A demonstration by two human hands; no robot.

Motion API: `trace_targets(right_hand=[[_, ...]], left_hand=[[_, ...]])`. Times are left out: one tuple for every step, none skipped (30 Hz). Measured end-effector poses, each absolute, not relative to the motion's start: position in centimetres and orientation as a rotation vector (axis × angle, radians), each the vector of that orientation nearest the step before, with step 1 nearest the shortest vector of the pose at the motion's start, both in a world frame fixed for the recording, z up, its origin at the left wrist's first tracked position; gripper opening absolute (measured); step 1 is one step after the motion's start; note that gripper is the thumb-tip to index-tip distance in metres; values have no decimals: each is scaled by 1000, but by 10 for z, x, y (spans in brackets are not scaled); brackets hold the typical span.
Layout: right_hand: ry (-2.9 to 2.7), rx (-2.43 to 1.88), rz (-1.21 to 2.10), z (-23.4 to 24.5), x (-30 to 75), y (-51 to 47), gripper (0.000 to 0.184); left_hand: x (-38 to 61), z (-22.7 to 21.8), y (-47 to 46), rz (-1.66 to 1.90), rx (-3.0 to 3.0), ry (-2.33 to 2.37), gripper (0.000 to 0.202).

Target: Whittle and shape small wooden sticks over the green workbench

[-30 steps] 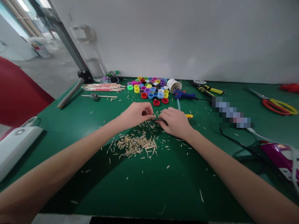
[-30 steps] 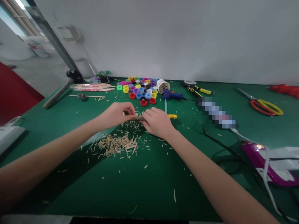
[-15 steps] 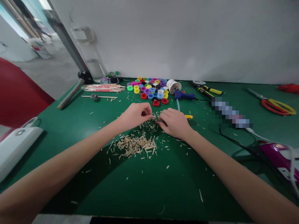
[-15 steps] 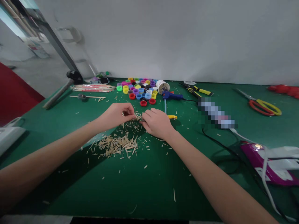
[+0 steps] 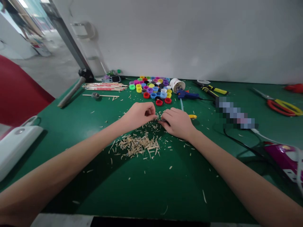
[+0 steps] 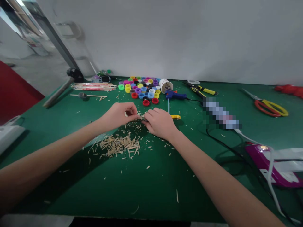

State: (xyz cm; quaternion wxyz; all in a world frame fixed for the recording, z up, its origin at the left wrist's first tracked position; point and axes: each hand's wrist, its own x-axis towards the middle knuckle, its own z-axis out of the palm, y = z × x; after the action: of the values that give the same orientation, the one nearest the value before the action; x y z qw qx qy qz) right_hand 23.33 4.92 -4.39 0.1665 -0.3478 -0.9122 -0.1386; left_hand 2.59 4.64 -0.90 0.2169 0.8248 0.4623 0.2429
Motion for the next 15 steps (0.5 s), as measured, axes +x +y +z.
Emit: trace_targets(right_hand=[[-2611, -988, -380, -44, 233, 50, 22], [-2626, -986, -364, -43, 233, 50, 21], [-2637, -986, -353, -43, 233, 50, 21], [-2636, -986, -351, -43, 233, 50, 21], [-2625, -988, -360, -43, 233, 50, 22], [-2607, -990, -376, -44, 233, 50, 22], [-2590, -993, -392, -44, 233, 50, 23], [-2580, -995, -404, -44, 233, 49, 23], [-2585, -994, -406, -44, 233, 49, 23], [-2601, -993, -400, -44, 233, 49, 23], [-2617, -995, -391, -44, 233, 49, 23], [-2630, -999, -382, -44, 233, 49, 23], [-2635, -1004, -379, -44, 233, 49, 23], [-2629, -1008, -382, -44, 233, 49, 23], [-2617, -1013, -388, -44, 233, 49, 24]], left_hand=[[26, -9, 46, 679, 2286, 1281, 11], [27, -9, 46, 684, 2289, 1277, 11], [27, -9, 46, 687, 2294, 1272, 11], [27, -9, 46, 691, 2300, 1267, 11], [27, -10, 46, 695, 2304, 1265, 11], [27, -10, 46, 700, 2306, 1266, 12], [27, -10, 46, 705, 2302, 1268, 12], [27, -11, 47, 712, 2293, 1273, 11], [27, -11, 47, 715, 2280, 1278, 11], [28, -11, 47, 715, 2267, 1279, 10], [28, -12, 48, 711, 2256, 1278, 9], [28, -12, 48, 704, 2250, 1274, 8], [28, -12, 48, 698, 2247, 1270, 9], [28, -12, 48, 694, 2247, 1269, 10], [28, -12, 48, 696, 2247, 1272, 11]])
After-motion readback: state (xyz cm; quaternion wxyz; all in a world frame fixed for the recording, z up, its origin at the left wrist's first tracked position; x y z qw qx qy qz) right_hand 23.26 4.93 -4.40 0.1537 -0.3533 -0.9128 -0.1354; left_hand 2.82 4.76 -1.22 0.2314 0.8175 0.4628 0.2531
